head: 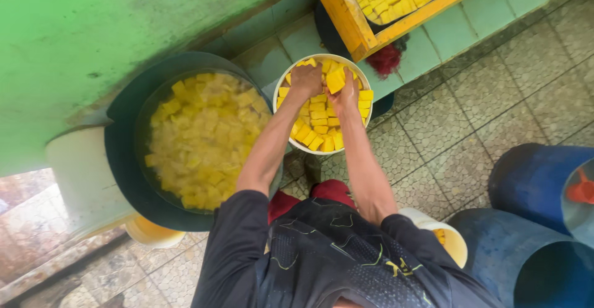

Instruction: The person repeatedly scoops yellow cubed fruit from a large green basin filled with water and transfers the cubes by hand into a white bucket. The process continues throughout the clip with no other tools used.

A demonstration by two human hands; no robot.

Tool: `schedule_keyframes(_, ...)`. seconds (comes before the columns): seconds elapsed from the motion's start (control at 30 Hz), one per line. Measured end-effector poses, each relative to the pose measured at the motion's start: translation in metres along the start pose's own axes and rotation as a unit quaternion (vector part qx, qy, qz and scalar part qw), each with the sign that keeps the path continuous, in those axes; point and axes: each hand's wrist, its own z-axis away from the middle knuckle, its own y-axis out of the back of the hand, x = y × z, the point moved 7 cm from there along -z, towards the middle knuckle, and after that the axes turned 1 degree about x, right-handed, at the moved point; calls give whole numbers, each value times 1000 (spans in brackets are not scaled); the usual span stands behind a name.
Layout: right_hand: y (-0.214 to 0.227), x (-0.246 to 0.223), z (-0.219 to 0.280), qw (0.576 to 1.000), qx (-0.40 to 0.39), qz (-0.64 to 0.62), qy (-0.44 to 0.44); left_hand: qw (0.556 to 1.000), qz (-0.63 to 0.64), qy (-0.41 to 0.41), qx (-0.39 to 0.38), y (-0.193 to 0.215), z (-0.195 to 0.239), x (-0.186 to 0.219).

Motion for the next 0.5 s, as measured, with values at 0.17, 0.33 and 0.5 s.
schedule_keyframes(0.17,16,12,-35,990,118,76,-28,996,65,50,-26,8,12,-14)
schedule_keyframes(0.33,23,24,-58,989,13,124,-77,991,112,68,-22,9,12,-19)
schedule_keyframes(0.5,32,7,-52,984,2,175,-24,979,169,101,-44,2,12,-20)
